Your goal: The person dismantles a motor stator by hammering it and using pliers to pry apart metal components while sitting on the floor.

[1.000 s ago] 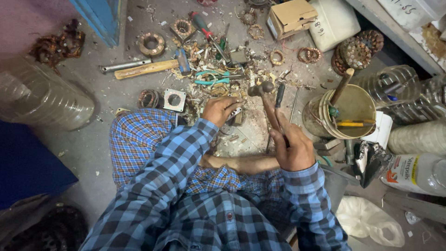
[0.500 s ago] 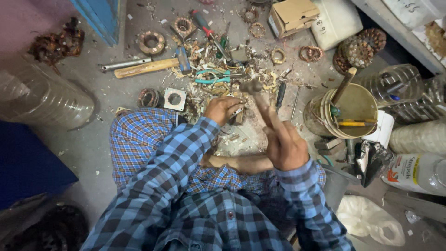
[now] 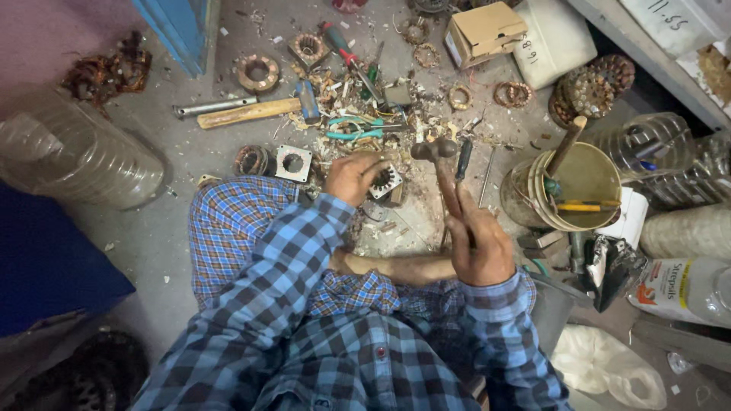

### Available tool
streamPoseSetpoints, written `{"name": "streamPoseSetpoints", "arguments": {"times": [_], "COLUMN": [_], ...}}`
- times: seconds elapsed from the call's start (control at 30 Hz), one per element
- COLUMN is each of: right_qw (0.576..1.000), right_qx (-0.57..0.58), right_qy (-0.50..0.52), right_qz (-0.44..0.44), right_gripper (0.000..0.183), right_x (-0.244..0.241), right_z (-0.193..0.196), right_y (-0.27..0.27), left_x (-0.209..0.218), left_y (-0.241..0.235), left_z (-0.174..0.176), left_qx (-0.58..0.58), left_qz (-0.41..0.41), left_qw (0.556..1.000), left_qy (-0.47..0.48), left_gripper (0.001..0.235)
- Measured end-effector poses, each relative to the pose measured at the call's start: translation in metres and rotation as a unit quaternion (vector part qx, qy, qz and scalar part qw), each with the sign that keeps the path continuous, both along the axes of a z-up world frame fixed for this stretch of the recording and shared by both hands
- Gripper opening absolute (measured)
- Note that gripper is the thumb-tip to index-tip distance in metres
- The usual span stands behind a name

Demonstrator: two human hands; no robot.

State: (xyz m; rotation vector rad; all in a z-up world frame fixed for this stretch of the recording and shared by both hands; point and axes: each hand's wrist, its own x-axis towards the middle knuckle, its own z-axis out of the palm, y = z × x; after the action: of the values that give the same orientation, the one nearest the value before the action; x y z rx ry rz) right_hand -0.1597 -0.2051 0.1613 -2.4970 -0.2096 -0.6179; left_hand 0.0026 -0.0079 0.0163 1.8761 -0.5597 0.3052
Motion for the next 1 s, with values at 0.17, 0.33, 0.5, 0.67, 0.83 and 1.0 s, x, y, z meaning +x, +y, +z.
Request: {"name": "streamPoseSetpoints", "arguments": {"times": [0.17,0.33,0.5,0.67,0.83,1.0], "right_qw": [1.000,0.999,1.000,1.000,0.992,0.999], "right_qx": [-0.009,0.025,0.004,-0.006,-0.093,-0.024], "right_qy": [-0.015,0.042,0.008,-0.015,0.083,0.005], "right_qz": [0.002,-0.010,0.016,0.012,0.022,0.033], "right_gripper": [0.050,0.052,0.051,0.054,0.054,0.049], "right_x": [0.005,0.005,0.007,0.011,0.031,0.025], "right_z": [0.000,0.000,0.005,0.003,-0.017,-0.015], "right_y": [0.007,0.012,0.015,0.023,0.035,0.031], "left_x": [-0.002,0.001,0.002,0.006,0.003,0.003], "left_y": [0.015,0.012,0.007,0.002,0.003,0.003], "left_z": [-0.003,-0.007,-0.014,-0.025,-0.032,-0.024], "left_qx": [0.029,0.041,0.024,0.064,0.104,0.100], "left_qz": [0.038,0.062,0.057,0.054,0.030,0.048], "left_qw": [0.999,0.997,0.997,0.995,0.992,0.991], "left_qy": [0.001,0.019,0.035,0.062,0.059,0.072], "left_gripper": [0.021,0.021,0.021,0.020,0.018,0.024]}}
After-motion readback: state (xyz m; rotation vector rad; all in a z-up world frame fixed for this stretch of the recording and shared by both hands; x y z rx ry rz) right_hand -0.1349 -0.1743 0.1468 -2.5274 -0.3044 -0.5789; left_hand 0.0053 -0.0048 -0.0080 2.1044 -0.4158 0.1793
